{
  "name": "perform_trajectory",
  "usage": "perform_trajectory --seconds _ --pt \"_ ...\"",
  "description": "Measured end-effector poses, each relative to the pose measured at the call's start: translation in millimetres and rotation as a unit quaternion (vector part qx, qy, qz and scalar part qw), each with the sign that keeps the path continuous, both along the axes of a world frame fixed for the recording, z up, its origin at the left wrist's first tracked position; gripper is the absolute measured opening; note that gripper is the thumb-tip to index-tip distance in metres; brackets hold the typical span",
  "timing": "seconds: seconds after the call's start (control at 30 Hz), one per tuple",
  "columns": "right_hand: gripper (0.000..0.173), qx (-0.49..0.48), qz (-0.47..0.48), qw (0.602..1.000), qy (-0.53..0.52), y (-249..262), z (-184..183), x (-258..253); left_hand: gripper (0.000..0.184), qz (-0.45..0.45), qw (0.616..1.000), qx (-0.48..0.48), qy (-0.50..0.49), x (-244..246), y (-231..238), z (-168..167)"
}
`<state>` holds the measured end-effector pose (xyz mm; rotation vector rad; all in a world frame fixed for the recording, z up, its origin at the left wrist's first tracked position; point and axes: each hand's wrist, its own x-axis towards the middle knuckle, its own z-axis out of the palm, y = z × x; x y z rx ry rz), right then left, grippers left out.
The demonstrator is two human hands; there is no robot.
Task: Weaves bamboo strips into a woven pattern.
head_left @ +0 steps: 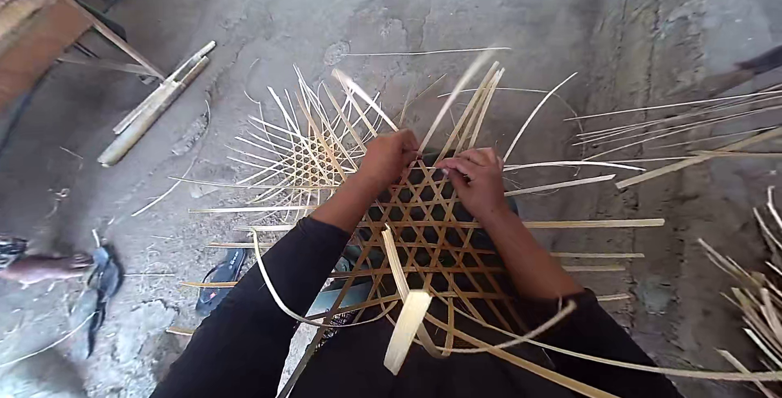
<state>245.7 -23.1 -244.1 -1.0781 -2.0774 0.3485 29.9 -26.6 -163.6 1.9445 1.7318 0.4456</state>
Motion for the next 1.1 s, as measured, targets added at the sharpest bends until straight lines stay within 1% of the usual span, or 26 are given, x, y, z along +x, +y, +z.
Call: perform_trajectory --seconds 0.07,0.13,0.17,0.2,0.23,0.27,0.3,0.33,0.37,0.4,0.43,0.47,0.5,0.53,0.57,0.6,0.67,0.7,0.73,0.8,0.87,0.9,0.97,1.0,1.07,1.1 --pt "0.017 -0.015 -0.001 1.0 0.014 1 1 1 0.041 -0.04 0.998 0.024 0.048 13 8 0" --pt "0.014 -0.036 -0.01 0.998 0.052 1 8 2 0.061 -0.137 0.988 0.028 0.064 30 11 8" --pt "0.014 -0.04 -0.021 0.997 0.07 0 14 5 0.062 -0.19 0.979 0.027 0.064 36 12 8" --pt "0.014 -0.038 -0.032 0.995 0.082 -2 20 9 0.056 -0.234 0.969 0.024 0.073 41 13 8" --pt "0.014 -0.026 -0.04 0.995 0.085 -4 29 15 0.047 -0.262 0.961 0.02 0.089 43 16 8" --pt "0.015 -0.016 -0.044 0.996 0.082 -7 39 21 0.035 -0.282 0.953 0.019 0.112 45 20 7" --pt "0.015 -0.019 -0.046 0.996 0.081 -13 50 27 0.03 -0.295 0.946 0.013 0.136 47 22 8" --pt "0.016 -0.046 -0.044 0.995 0.081 -21 61 32 0.027 -0.304 0.94 0.012 0.155 49 24 9" --pt "0.017 -0.103 -0.035 0.991 0.077 -31 71 35 0.024 -0.309 0.935 0.012 0.171 52 25 11" --pt "0.017 -0.188 -0.015 0.98 0.065 -42 80 36 0.02 -0.314 0.931 0.013 0.183 55 24 15" --pt "0.017 -0.282 0.019 0.958 0.05 -53 87 34 0.02 -0.318 0.928 0.005 0.192 58 22 21" --pt "0.019 -0.369 0.062 0.927 0.033 -64 90 30 0.022 -0.324 0.925 0.0 0.2 60 20 26" --pt "0.022 -0.436 0.107 0.893 0.022 -74 87 25 0.025 -0.33 0.921 0.0 0.208 61 18 30" --pt "0.031 -0.484 0.141 0.864 0.004 -82 84 19 0.028 -0.335 0.917 0.002 0.218 61 16 33" --pt "0.042 -0.512 0.154 0.845 -0.016 -86 84 12 0.031 -0.339 0.912 0.011 0.231 61 15 35" --pt "0.052 -0.523 0.15 0.839 -0.025 -88 85 6 0.032 -0.34 0.907 0.016 0.247 60 15 38" --pt "0.063 -0.532 0.135 0.836 -0.009 -84 94 -7 0.034 -0.336 0.901 0.026 0.274 57 18 49" --pt "0.066 -0.533 0.131 0.835 0.019 -81 100 -13 0.035 -0.333 0.897 0.035 0.288 55 21 58" --pt "0.067 -0.538 0.128 0.83 0.07 -79 106 -22 0.036 -0.327 0.894 0.042 0.304 53 26 70" --pt "0.067 -0.535 0.11 0.81 0.213 -74 124 -43 0.038 -0.301 0.891 0.065 0.335 50 35 102" --pt "0.067 -0.477 0.081 0.81 0.333 -62 140 -69 0.044 -0.264 0.889 0.096 0.361 49 42 145" --pt "0.069 -0.436 0.073 0.817 0.37 -53 150 -82 0.047 -0.244 0.889 0.115 0.371 50 45 170" --pt "0.073 -0.339 0.075 0.847 0.402 -28 175 -101 0.05 -0.196 0.881 0.159 0.4 52 48 224" --pt "0.074 -0.285 0.079 0.866 0.404 -14 191 -105 0.054 -0.168 0.878 0.178 0.412 54 47 255" --pt "0.071 -0.195 0.083 0.911 0.355 3 233 -98 0.059 -0.104 0.875 0.222 0.418 52 46 313" --pt "0.069 -0.173 0.069 0.927 0.327 9 263 -93 0.056 -0.078 0.873 0.266 0.4 45 49 335"
